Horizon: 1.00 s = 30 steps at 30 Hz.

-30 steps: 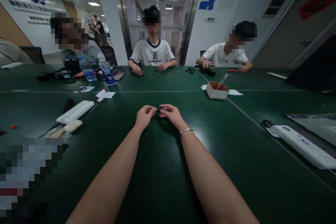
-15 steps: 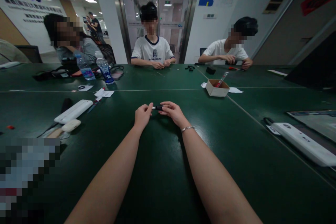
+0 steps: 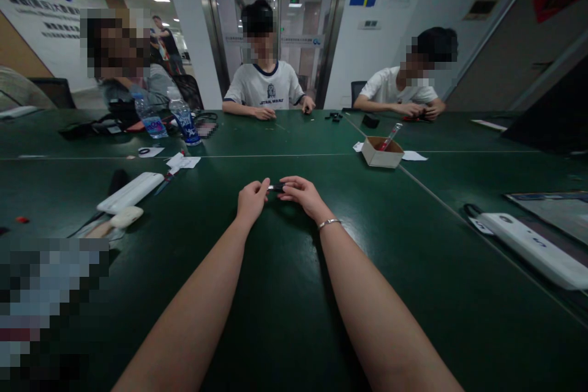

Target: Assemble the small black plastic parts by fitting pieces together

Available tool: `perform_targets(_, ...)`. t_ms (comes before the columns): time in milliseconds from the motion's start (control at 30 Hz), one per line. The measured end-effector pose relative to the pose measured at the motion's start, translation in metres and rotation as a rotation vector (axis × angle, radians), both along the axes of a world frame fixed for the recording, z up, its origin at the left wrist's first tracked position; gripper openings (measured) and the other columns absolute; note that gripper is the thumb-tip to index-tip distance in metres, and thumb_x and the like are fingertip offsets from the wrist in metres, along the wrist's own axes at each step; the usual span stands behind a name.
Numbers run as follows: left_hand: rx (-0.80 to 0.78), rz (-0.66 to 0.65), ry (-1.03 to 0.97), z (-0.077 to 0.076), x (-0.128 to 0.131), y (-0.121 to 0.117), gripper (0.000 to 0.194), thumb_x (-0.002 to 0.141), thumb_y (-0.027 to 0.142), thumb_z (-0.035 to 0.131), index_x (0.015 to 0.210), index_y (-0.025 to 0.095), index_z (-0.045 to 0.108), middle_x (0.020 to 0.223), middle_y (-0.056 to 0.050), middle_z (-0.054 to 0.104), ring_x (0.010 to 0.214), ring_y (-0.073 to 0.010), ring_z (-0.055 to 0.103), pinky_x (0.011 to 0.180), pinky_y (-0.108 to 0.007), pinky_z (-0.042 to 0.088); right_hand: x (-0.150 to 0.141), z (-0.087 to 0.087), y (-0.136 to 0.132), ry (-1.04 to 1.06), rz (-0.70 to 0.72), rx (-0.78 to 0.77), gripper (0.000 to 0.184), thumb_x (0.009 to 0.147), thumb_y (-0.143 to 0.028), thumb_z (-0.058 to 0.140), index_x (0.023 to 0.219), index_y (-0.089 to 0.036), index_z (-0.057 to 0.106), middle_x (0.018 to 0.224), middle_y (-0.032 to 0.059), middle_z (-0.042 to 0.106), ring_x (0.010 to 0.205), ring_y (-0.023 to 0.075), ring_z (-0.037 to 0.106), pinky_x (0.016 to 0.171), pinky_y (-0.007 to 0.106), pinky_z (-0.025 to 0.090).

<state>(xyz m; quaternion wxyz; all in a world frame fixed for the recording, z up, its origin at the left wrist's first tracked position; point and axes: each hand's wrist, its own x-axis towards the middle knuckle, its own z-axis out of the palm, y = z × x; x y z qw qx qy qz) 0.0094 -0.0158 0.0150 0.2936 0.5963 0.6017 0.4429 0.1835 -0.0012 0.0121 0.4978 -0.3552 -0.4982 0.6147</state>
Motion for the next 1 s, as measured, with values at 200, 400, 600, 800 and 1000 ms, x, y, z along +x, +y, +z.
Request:
perform_targets(200, -0.009, 0.006, 0.008, 0.0014, 0.0013, -0.0004, 0.049, 0.087, 0.061, 0.046, 0.065, 0.020, 0.061, 0.060, -0.001, 0.063, 0.055, -0.0152, 0.055, 0.057, -0.028, 0.040, 0.0003, 0.0014, -0.0005, -0.010, 0.011, 0.003, 0.024, 0.075, -0.013, 0.076, 0.097, -0.017, 0.067, 0.082, 0.0000, 0.067, 0.069, 0.0112, 0.072, 0.068, 0.020, 0.061)
perform_targets(400, -0.016, 0.009, 0.005, 0.0046, 0.0019, -0.0028, 0.048, 0.087, 0.060, 0.045, 0.065, 0.020, 0.061, 0.059, -0.002, 0.063, 0.054, -0.0153, 0.055, 0.056, -0.028, 0.040, 0.0006, 0.0007, 0.0006, -0.023, 0.022, -0.002, 0.026, 0.075, -0.013, 0.077, 0.098, -0.017, 0.067, 0.083, 0.0009, 0.068, 0.068, 0.0114, 0.072, 0.068, 0.021, 0.061)
perform_targets(600, -0.017, 0.001, -0.004, 0.0053, 0.0021, -0.0042, 0.049, 0.088, 0.060, 0.044, 0.066, 0.020, 0.061, 0.059, -0.001, 0.062, 0.053, -0.0155, 0.054, 0.055, -0.028, 0.039, 0.0006, 0.0021, 0.0004, -0.022, 0.025, -0.011, 0.024, 0.074, -0.015, 0.078, 0.096, -0.016, 0.068, 0.080, 0.0015, 0.069, 0.066, 0.0116, 0.071, 0.066, 0.020, 0.061)
perform_targets(800, 0.014, 0.009, 0.023, -0.0001, 0.0007, 0.0005, 0.049, 0.088, 0.060, 0.044, 0.063, 0.020, 0.059, 0.057, -0.001, 0.061, 0.054, -0.0150, 0.055, 0.057, -0.028, 0.038, 0.0003, 0.0005, 0.0010, -0.025, 0.008, -0.011, 0.024, 0.074, -0.020, 0.079, 0.095, -0.016, 0.069, 0.075, 0.0021, 0.070, 0.065, 0.0124, 0.071, 0.064, 0.021, 0.061)
perform_targets(1000, 0.015, -0.028, 0.010, -0.0003, 0.0004, 0.0006, 0.046, 0.087, 0.059, 0.046, 0.066, 0.020, 0.060, 0.059, 0.000, 0.062, 0.054, -0.0146, 0.053, 0.056, -0.027, 0.037, -0.0005, -0.0041, 0.0049, -0.013, -0.026, -0.026, 0.023, 0.074, -0.022, 0.079, 0.093, -0.015, 0.067, 0.072, 0.0019, 0.071, 0.062, 0.0121, 0.069, 0.061, 0.021, 0.060)
